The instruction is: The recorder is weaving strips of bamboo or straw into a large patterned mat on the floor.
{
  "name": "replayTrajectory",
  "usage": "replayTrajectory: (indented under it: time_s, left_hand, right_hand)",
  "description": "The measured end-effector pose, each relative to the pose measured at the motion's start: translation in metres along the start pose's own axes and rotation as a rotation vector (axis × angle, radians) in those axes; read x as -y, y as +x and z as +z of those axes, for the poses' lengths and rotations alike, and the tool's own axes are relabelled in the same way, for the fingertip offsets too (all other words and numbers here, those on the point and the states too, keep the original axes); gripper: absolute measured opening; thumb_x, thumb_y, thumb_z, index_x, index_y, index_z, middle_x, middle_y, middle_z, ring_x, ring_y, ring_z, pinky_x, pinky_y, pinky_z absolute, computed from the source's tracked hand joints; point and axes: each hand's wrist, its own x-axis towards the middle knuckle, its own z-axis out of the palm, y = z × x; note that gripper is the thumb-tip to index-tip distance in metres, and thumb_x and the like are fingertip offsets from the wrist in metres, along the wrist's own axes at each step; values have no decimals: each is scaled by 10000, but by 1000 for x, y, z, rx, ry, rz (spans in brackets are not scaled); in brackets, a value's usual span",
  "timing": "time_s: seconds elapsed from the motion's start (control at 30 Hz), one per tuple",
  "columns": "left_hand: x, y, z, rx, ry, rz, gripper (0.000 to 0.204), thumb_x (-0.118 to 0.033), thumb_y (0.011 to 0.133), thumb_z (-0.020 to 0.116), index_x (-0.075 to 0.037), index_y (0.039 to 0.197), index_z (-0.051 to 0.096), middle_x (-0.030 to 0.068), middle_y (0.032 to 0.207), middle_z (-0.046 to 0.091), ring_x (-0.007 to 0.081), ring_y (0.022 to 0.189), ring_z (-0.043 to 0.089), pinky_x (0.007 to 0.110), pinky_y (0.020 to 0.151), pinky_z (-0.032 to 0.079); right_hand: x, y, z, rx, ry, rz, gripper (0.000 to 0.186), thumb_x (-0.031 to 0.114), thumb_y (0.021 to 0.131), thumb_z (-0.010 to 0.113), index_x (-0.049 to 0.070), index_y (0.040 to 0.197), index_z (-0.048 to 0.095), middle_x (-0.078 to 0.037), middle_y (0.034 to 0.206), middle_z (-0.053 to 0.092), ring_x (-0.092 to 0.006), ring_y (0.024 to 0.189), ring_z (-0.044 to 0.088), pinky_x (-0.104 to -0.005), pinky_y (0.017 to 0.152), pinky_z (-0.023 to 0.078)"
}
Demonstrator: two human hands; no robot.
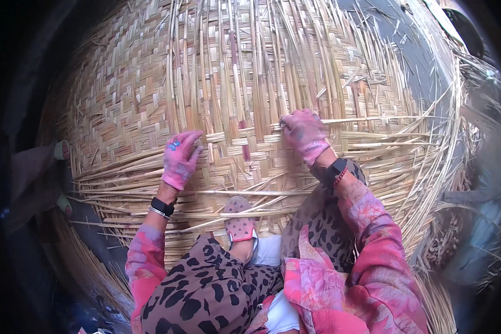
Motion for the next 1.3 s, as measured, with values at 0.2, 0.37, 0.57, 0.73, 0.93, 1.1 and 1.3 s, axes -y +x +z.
replayTrajectory:
  time_s: [0.2, 0.37, 0.57, 0.73, 0.93, 1.1, 1.3]
  left_hand:
    - [-41, 17, 41, 368, 290, -171, 835, -506, 531, 735, -141, 1229, 457, 62, 1165, 470, 278, 1150, 381, 423, 955, 271]
    - [-46, 19, 43, 368, 273, -115, 832, -525, 545, 724, -120, 1227, 475, 84, 1151, 491, 293, 1131, 403, 418, 961, 280]
    - [-42, 15, 41, 349, 281, -96, 803, -523, 576, 710, -120, 1228, 467, 92, 1145, 485, 304, 1133, 400, 435, 947, 288]
    - [-34, 13, 38, 430, 369, -16, 738, -502, 635, 688, -147, 1239, 457, 101, 1183, 488, 328, 1132, 400, 459, 932, 275]
    - [-56, 38, 30, 396, 214, -21, 486, -344, 725, 666, -152, 1152, 535, 93, 1126, 540, 308, 1040, 487, 427, 861, 365]
    - [-119, 85, 93, 203, -330, 273, 602, -250, 790, 625, -97, 1310, 364, 142, 1045, 579, 355, 974, 531, 429, 858, 418]
    - [-142, 127, 119, 721, -182, -32, 336, -372, 782, 613, -80, 947, 634, 160, 873, 606, 326, 855, 579, 400, 729, 467]
  right_hand:
    - [-32, 13, -8, 408, -10, 245, 241, 283, 747, 575, 73, 831, 658, -131, 871, 633, -326, 845, 599, -408, 746, 472]
    - [-28, 35, -12, 599, -33, 352, 326, 322, 746, 563, 59, 904, 674, -167, 867, 650, -329, 842, 627, -396, 754, 486]
    - [-18, 25, -1, 417, 48, 345, 268, 226, 693, 616, 56, 895, 666, -170, 882, 646, -333, 839, 630, -404, 746, 497]
    - [-25, 23, -2, 460, -17, 293, 239, 259, 689, 620, 62, 823, 644, -153, 798, 637, -328, 796, 618, -418, 689, 481]
    - [-80, -30, -76, 516, -70, 472, 431, 496, 746, 591, 97, 882, 679, -133, 841, 653, -297, 814, 628, -386, 723, 478]
    - [-50, -50, -112, 189, -90, 150, 267, 343, 764, 618, 88, 684, 619, -105, 632, 592, -292, 649, 595, -408, 609, 454]
    - [-22, -114, -99, 215, 264, 156, 198, 203, 777, 622, 85, 936, 631, -83, 885, 622, -270, 812, 595, -383, 734, 481]
